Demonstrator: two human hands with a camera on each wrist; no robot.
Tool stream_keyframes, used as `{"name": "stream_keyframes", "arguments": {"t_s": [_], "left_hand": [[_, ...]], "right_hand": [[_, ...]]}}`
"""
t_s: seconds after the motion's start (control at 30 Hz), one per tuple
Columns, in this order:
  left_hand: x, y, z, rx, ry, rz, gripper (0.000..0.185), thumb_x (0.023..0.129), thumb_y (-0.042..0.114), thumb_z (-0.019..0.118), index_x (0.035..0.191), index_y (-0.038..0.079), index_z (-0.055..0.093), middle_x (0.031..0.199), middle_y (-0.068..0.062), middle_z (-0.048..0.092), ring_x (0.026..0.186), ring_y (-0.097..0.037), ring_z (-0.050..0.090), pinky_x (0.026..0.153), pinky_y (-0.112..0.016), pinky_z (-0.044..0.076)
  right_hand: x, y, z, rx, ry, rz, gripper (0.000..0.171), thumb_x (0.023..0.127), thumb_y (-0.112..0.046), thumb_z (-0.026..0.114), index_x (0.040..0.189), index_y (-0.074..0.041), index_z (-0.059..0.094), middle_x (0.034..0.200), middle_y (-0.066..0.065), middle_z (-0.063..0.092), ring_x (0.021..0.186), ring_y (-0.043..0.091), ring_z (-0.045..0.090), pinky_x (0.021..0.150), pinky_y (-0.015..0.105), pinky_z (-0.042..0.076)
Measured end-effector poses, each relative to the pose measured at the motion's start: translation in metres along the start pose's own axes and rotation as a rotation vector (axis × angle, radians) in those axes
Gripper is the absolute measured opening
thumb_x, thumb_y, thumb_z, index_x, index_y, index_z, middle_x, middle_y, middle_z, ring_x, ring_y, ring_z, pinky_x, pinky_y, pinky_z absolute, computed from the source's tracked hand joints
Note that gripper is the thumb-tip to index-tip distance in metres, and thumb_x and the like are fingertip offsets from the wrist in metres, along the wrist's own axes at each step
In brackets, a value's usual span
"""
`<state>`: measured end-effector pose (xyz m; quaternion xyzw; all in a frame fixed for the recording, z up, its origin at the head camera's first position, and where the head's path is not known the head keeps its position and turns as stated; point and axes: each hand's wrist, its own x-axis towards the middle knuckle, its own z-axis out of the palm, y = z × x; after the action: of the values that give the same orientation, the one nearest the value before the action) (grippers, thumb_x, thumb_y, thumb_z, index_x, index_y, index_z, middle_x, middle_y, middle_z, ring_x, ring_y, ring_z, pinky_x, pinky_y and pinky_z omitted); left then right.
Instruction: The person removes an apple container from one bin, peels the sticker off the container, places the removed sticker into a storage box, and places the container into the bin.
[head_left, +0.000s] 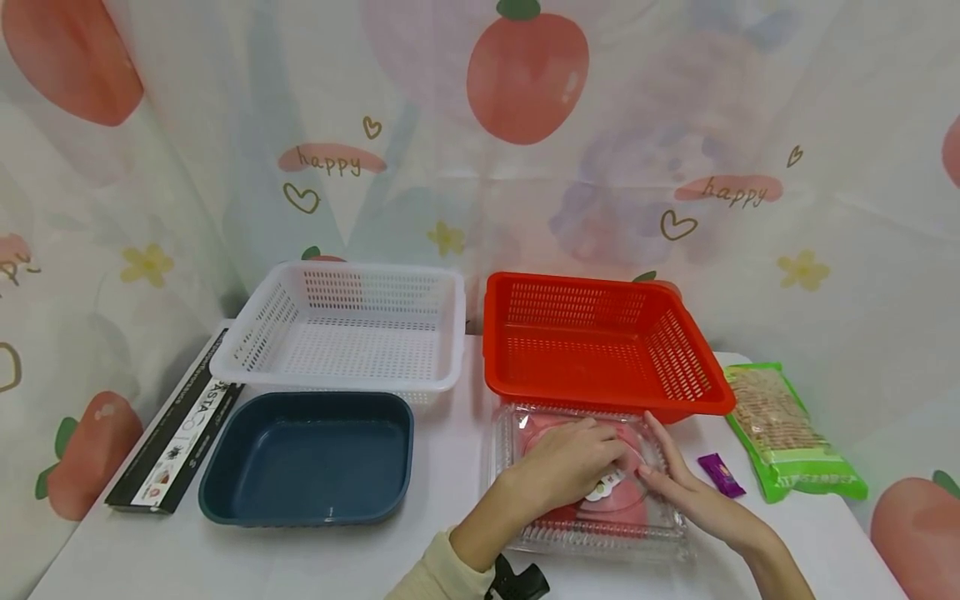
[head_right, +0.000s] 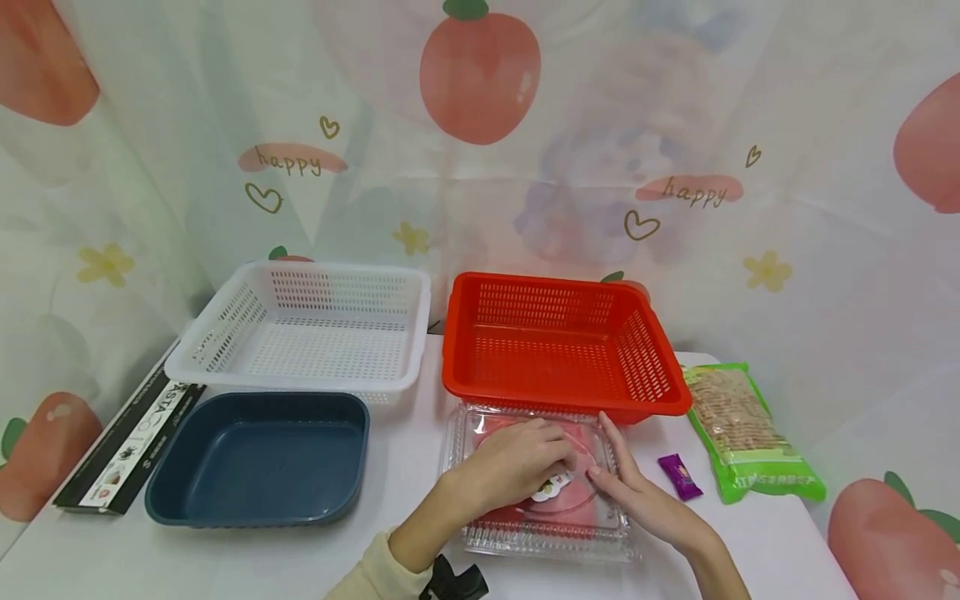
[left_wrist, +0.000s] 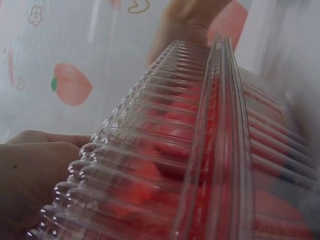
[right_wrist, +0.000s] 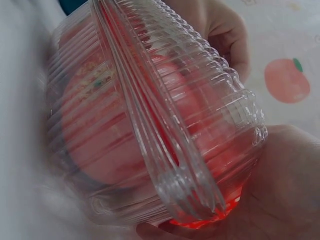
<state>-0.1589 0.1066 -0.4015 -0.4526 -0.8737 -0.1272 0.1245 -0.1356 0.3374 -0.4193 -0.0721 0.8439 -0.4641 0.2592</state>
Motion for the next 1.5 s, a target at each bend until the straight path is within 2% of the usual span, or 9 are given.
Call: {"name": "stream_keyframes", "arguments": {"t_s": [0.3, 0.43, 0.83, 1.27, 1.5], "left_hand": [[-0.001, 0.001, -0.003, -0.011, -0.012, -0.011, 0.013, 0.093, 0.028, 0.064, 0.104, 0.032, 0.070, 0.107, 0.018, 0.067, 0.098, -0.001, 0.058, 0.093, -0.011, 0.046], [-0.001, 0.001, -0.005, -0.005, 0.003, -0.005, 0.013, 0.094, 0.026, 0.064, 0.103, 0.032, 0.071, 0.106, 0.017, 0.067, 0.099, -0.002, 0.058, 0.093, -0.011, 0.045], [-0.003, 0.002, -0.010, -0.021, 0.000, -0.003, 0.010, 0.092, 0.028, 0.067, 0.100, 0.031, 0.071, 0.103, 0.018, 0.067, 0.098, -0.001, 0.058, 0.090, -0.011, 0.046], [-0.004, 0.004, -0.010, 0.013, 0.034, 0.008, 0.005, 0.091, 0.029, 0.068, 0.094, 0.032, 0.069, 0.093, 0.019, 0.064, 0.091, 0.000, 0.057, 0.082, -0.009, 0.045], [-0.003, 0.004, -0.011, 0.014, 0.021, 0.006, 0.005, 0.091, 0.029, 0.068, 0.095, 0.032, 0.069, 0.093, 0.019, 0.064, 0.091, 0.000, 0.056, 0.081, -0.008, 0.045]], "right_hand": [[-0.001, 0.001, 0.000, -0.031, 0.022, -0.014, 0.072, 0.104, -0.035, 0.034, 0.150, -0.039, -0.022, 0.161, 0.014, -0.022, 0.145, 0.048, -0.017, 0.099, 0.082, 0.003], [-0.001, 0.000, 0.000, -0.039, 0.020, -0.012, 0.073, 0.104, -0.036, 0.034, 0.150, -0.039, -0.022, 0.161, 0.014, -0.022, 0.145, 0.048, -0.016, 0.099, 0.082, 0.005], [0.000, -0.001, -0.001, -0.037, -0.004, 0.008, 0.074, 0.104, -0.037, 0.034, 0.149, -0.040, -0.024, 0.160, 0.012, -0.025, 0.145, 0.048, -0.016, 0.099, 0.082, 0.008], [-0.001, 0.000, -0.001, -0.007, -0.017, -0.001, 0.074, 0.104, -0.037, 0.033, 0.148, -0.039, -0.027, 0.159, 0.012, -0.029, 0.144, 0.049, -0.020, 0.100, 0.081, 0.007], [0.000, 0.001, -0.001, -0.003, -0.018, 0.000, 0.074, 0.104, -0.037, 0.033, 0.148, -0.039, -0.026, 0.159, 0.012, -0.028, 0.144, 0.050, -0.018, 0.101, 0.080, 0.009]]}}
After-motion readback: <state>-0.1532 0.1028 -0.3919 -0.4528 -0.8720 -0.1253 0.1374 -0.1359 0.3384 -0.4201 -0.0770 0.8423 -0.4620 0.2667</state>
